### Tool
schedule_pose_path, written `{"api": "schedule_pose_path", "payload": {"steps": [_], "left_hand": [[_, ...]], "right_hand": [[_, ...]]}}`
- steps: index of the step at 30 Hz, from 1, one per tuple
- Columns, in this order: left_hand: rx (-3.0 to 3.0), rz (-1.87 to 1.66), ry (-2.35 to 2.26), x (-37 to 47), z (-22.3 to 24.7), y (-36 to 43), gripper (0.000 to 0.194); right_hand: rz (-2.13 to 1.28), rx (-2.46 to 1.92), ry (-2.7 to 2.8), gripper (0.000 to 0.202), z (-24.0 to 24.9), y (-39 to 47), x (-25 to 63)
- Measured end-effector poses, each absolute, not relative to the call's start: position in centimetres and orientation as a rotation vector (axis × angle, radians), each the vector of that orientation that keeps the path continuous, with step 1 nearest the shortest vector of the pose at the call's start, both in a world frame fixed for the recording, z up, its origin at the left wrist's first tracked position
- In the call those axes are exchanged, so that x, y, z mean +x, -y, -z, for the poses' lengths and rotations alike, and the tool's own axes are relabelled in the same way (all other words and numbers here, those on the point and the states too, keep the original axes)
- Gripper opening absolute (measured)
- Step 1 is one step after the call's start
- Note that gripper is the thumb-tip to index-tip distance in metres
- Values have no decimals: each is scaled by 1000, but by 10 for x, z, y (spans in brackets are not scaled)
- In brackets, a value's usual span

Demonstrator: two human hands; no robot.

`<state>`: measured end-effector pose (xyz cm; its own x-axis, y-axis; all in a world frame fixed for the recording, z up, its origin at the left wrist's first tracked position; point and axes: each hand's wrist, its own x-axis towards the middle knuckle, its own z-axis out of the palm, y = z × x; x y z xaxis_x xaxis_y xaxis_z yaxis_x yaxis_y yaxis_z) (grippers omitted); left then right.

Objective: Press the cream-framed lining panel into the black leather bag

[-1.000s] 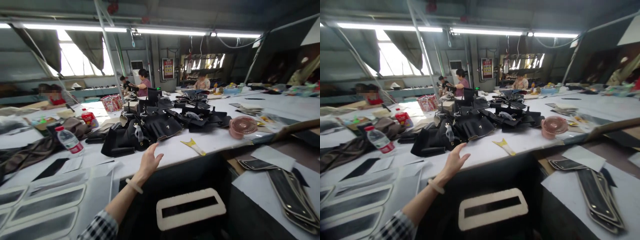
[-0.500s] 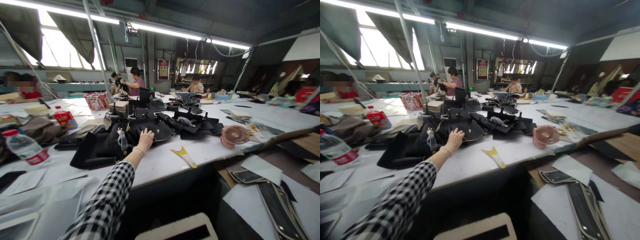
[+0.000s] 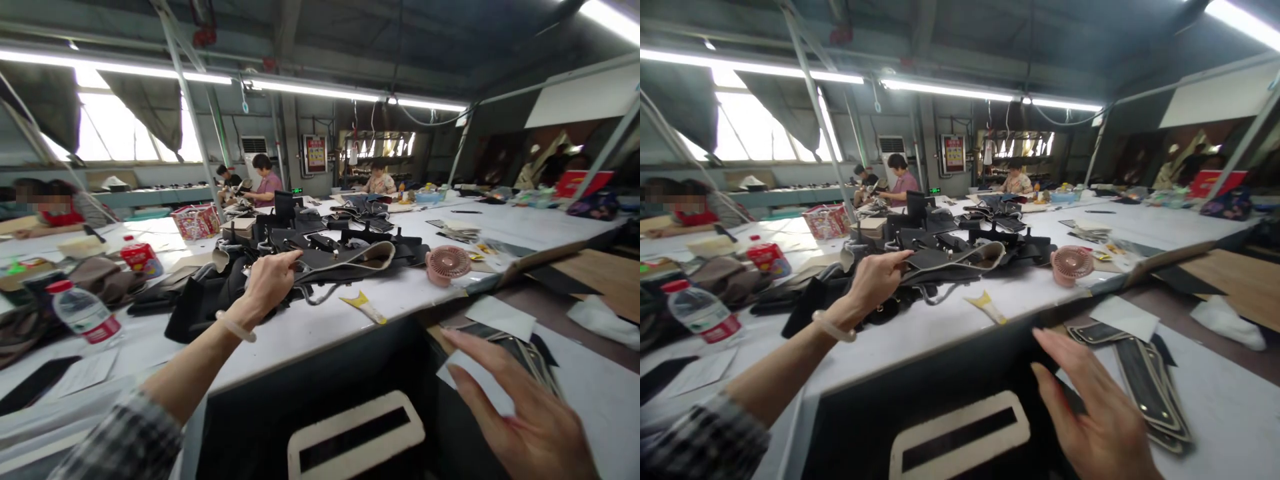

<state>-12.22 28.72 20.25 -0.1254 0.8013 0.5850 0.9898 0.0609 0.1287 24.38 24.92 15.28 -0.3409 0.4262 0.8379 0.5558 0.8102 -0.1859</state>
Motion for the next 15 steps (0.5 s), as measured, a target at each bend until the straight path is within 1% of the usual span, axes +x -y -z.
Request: {"api": "schedule_pose_path", "payload": {"steps": [2,4,6,10,12,15], "left_hand": [[-1902,729,1922,-103,-207,-257,39],[-2013,764,1859,-87,-209,-227,39],[-2119,847,1801,-73,-210,-200,39],[-2342,968,1724,-50,-214,-156,40],[-2473,959,1713,-35,-218,-140,42],[-2670,886,1695,-9,-226,-120,42]], "right_hand": [[245,-577,1991,37,-182,-245,221],[358,-501,2093,35,-209,-238,206],[401,-505,2288,33,-225,-230,205],[174,-666,2642,35,-233,-207,233],[61,-740,2786,32,-233,-190,248],[5,-856,2961,23,-230,-163,259]]}}
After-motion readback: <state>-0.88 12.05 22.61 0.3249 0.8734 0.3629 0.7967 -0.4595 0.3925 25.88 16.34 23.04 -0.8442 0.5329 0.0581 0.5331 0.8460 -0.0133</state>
